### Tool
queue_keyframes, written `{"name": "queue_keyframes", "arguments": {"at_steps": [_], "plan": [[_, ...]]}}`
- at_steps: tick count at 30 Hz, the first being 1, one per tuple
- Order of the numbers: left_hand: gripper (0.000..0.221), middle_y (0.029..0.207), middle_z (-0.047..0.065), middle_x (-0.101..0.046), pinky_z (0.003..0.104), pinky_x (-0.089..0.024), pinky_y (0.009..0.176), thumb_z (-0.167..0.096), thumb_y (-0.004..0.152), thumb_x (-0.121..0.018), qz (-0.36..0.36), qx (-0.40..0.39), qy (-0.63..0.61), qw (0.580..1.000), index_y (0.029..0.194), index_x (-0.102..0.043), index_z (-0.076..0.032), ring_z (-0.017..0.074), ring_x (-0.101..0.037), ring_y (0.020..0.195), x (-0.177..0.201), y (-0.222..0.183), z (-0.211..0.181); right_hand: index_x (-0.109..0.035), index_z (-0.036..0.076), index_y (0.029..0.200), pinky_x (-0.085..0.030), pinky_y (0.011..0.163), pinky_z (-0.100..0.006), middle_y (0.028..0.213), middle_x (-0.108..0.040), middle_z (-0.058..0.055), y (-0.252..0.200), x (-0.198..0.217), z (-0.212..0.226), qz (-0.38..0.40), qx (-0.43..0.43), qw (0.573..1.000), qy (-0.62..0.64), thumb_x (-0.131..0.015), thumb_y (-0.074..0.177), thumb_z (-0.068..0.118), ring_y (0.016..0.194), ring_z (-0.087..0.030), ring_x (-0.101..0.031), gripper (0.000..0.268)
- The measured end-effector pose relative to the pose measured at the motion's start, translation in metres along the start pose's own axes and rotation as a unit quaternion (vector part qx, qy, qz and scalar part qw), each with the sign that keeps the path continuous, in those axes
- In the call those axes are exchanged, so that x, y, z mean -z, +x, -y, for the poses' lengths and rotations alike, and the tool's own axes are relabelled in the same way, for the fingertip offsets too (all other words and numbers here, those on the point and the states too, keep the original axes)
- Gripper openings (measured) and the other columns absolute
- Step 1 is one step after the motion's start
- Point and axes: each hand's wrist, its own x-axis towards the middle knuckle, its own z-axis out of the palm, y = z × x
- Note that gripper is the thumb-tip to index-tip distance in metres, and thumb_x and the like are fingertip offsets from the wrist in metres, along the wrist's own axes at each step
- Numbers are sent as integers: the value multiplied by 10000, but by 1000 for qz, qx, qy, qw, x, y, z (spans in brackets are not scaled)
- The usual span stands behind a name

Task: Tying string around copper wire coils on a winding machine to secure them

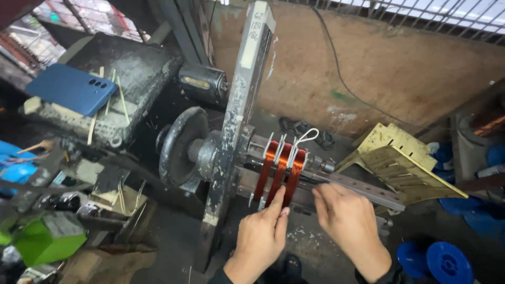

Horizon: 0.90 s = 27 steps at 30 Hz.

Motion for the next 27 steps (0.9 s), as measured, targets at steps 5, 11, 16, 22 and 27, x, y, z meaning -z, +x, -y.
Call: {"name": "queue_keyframes", "arguments": {"at_steps": [5, 11, 16, 22, 27], "plan": [[574, 833, 53, -767, 475, -501, 445, -205, 988, -571, -17, -42, 10, 999, 1560, -544, -160, 339, -670, 539, 7, 11, 2, -714, 146, 968, -459, 496, -413, 708, -609, -20, 6, 1, 6, -18, 23, 997, 72, -665, 1018, 194, 618, -268, -644, 85], [649, 739, 16, -645, 457, -480, 452, -162, 913, -633, -47, -66, 92, 992, 1557, -572, -222, 313, -607, 520, 16, 26, 0, -787, 202, 984, -531, 561, -387, 817, -753, 58, -5, -19, 1, -65, -22, 992, 106, -697, 959, 225, 686, -216, -724, 95], [600, 664, 9, -601, 426, -497, 440, -140, 904, -688, -72, -118, 155, 978, 1499, -640, -203, 245, -593, 495, 22, 33, 2, -773, 233, 970, -524, 559, -409, 802, -748, 67, -4, -28, 2, -66, -41, 994, 81, -692, 942, 223, 716, -226, -734, 87], [618, 697, -22, -639, 418, -516, 486, -378, 805, -843, -65, -151, 243, 956, 1398, -723, -254, 248, -643, 498, 31, 44, 2, -794, 146, 967, -570, 689, -346, 903, -822, 13, 3, -22, 4, -62, -26, 976, 207, -695, 966, 206, 766, -201, -773, 116], [324, 759, -12, -621, 431, -536, 527, -350, 892, -768, -72, -185, 229, 953, 1197, -764, -239, 260, -675, 581, 33, 54, 5, -820, 144, 946, -547, 683, -316, 832, -809, 16, 9, -15, 5, -58, -38, 962, 266, -724, 958, 187, 711, -174, -750, 106]]}}
